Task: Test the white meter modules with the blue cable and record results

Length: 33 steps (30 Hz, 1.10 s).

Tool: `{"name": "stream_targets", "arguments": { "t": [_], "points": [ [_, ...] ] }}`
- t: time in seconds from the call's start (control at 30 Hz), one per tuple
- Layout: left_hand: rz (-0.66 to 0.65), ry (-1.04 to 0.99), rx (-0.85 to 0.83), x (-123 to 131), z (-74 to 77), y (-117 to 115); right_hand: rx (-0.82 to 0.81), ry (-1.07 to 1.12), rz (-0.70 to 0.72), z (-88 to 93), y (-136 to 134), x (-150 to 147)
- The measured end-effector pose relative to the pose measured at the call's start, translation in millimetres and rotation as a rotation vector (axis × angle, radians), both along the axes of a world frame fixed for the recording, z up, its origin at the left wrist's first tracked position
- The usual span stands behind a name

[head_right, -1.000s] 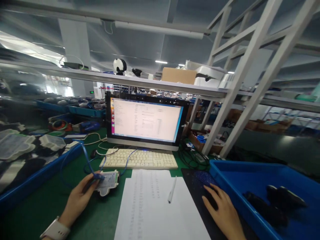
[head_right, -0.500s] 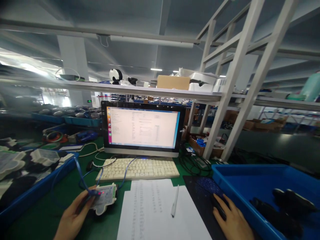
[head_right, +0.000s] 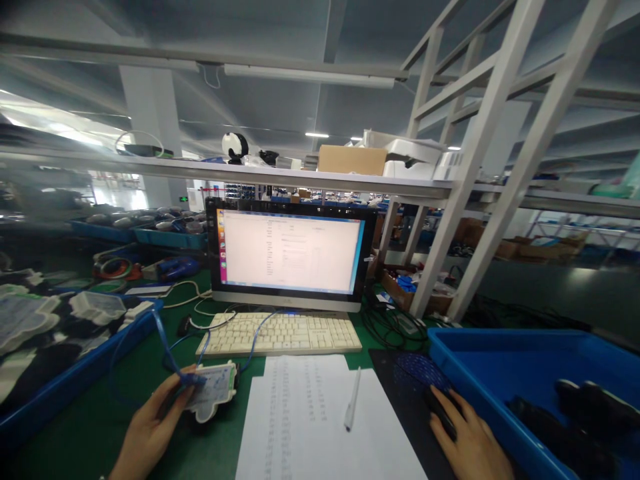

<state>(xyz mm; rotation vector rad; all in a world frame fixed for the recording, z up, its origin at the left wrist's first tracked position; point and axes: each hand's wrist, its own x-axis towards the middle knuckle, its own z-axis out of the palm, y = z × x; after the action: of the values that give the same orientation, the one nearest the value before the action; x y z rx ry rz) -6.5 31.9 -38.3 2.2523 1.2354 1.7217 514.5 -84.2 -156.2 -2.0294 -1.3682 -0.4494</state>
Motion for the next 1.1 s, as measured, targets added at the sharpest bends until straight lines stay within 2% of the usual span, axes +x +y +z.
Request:
{"name": "stream_targets", "arguments": {
  "t": [0.47, 1.1],
  "points": [
    [0.015, -0.013, -0.055, -1.7, 0.8, -1.1, 0.002, 0.013, -0.004, -6.9, 1.0, 5.4],
    [0.016, -0.057, -0.116, 1.0, 1.5, -3.9, 0.005, 0.011, 0.01, -6.3, 1.5, 5.6]
  ]
}}
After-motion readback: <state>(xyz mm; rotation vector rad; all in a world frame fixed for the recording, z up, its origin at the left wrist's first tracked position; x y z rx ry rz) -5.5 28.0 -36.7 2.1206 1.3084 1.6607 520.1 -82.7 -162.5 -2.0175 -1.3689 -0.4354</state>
